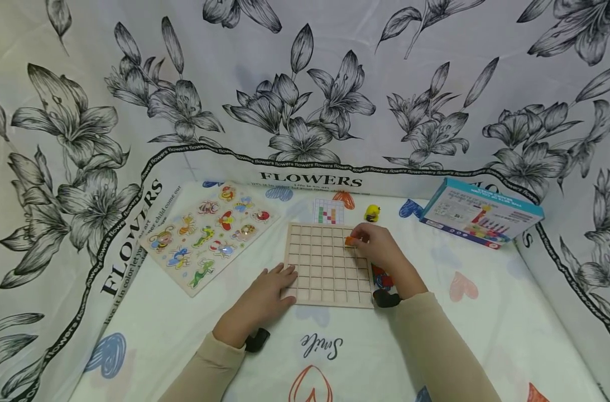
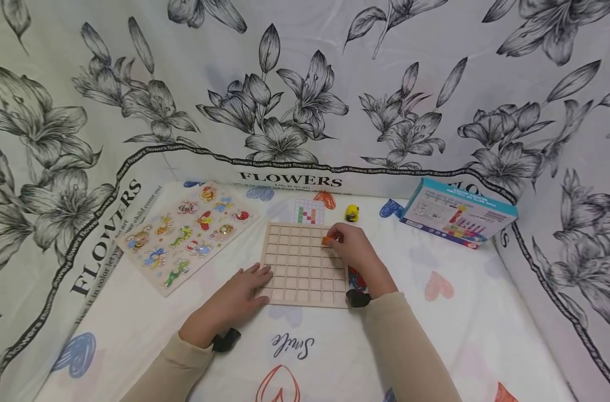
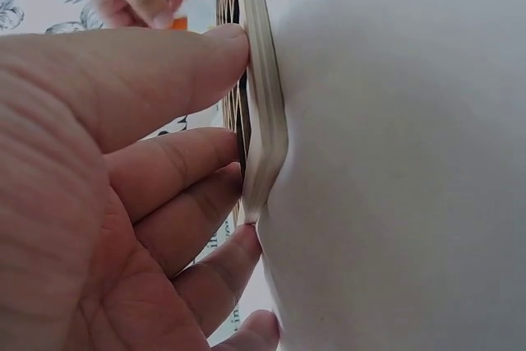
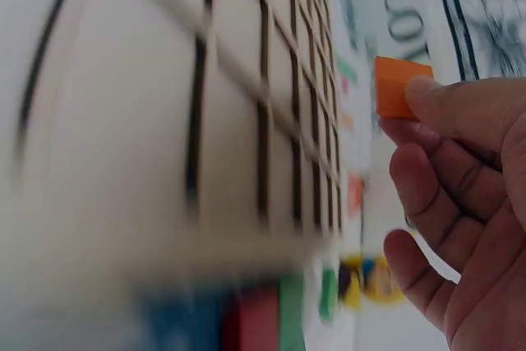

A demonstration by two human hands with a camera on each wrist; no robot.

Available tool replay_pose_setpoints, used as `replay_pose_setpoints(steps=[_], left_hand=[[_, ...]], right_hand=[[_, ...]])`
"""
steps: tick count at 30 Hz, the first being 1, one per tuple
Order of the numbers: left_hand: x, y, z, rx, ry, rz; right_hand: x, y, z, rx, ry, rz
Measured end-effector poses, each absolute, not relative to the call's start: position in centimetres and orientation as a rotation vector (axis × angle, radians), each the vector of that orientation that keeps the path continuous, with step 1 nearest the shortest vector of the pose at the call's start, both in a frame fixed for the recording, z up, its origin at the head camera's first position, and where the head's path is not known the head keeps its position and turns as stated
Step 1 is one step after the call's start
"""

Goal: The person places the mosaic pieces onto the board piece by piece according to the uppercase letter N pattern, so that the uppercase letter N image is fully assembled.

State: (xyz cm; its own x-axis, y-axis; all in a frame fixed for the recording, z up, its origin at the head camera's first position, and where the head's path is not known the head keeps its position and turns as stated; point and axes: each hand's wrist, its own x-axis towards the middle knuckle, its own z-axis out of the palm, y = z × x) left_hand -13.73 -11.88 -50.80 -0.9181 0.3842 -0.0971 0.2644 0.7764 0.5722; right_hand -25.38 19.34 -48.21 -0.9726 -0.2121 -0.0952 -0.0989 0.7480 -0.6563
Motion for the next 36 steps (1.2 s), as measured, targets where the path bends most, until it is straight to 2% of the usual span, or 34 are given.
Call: replay_pose_setpoints(steps=[6, 36], left_hand=[[-13.7, -12.1, -51.1, 0.528, 2.765, 0.839], [-13.4, -11.9, -50.4, 0.536, 2.764, 0.868]], right_hand=[[-25.8, 17.0, -49.2, -0.337, 2.761, -1.004], [-25.1, 16.5, -49.7, -0.359, 2.777, -0.889]])
